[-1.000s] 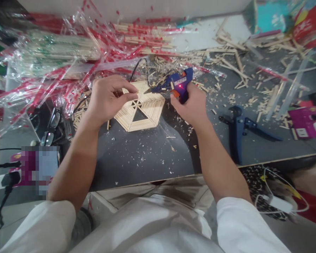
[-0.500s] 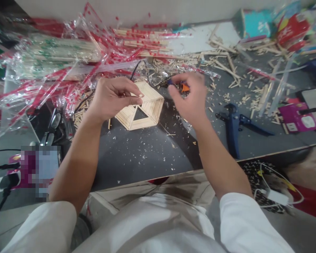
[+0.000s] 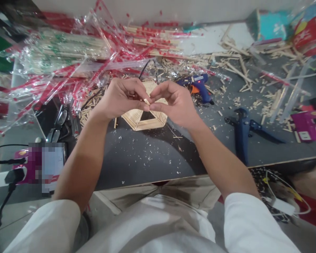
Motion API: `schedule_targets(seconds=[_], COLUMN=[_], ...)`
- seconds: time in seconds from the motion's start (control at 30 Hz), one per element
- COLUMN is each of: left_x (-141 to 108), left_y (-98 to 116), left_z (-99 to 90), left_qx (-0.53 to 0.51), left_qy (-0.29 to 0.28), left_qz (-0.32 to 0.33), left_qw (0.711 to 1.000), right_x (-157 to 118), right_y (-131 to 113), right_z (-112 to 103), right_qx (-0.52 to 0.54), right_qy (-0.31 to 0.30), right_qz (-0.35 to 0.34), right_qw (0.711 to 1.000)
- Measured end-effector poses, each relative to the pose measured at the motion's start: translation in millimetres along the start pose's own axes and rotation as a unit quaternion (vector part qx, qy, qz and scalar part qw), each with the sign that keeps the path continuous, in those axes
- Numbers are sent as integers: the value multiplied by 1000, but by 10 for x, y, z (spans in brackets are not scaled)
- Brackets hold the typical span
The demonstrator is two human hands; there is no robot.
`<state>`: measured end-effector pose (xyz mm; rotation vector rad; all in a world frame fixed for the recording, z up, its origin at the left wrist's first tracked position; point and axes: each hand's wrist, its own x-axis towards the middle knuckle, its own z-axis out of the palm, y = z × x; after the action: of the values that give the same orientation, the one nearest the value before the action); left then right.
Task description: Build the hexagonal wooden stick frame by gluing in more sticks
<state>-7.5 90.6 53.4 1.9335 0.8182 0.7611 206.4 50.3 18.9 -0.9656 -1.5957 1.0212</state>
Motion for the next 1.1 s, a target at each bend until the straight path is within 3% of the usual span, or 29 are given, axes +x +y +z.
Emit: schedule_targets(seconds=[0.07, 0.17, 0.3, 0.43, 0.77, 1.1], left_x=[2, -8, -43, -61, -30, -43], left_y=[-6, -32, -63, -46, -86, -124], left_z=[-31, -122, -244, -283, -255, -260], left_qx=[25, 83, 131, 134, 150, 148], left_qy=[-17, -21, 13, 26, 5, -8], left_qz=[-23, -79, -139, -144, -127, -129], left_qw=[999, 993, 981, 980, 980, 981], right_x=[-66, -145, -182, -182, -219, -251], right_y=[28, 40, 82, 137, 98, 164], right_z=[-7, -46, -87, -55, 91, 139], right_qx=[-11, -117, -257, -323, -366, -386], right_qy=[16, 22, -26, -91, -165, -153], right_qz=[9, 0, -38, -72, -120, -113], right_qw=[1000, 993, 965, 939, 908, 903])
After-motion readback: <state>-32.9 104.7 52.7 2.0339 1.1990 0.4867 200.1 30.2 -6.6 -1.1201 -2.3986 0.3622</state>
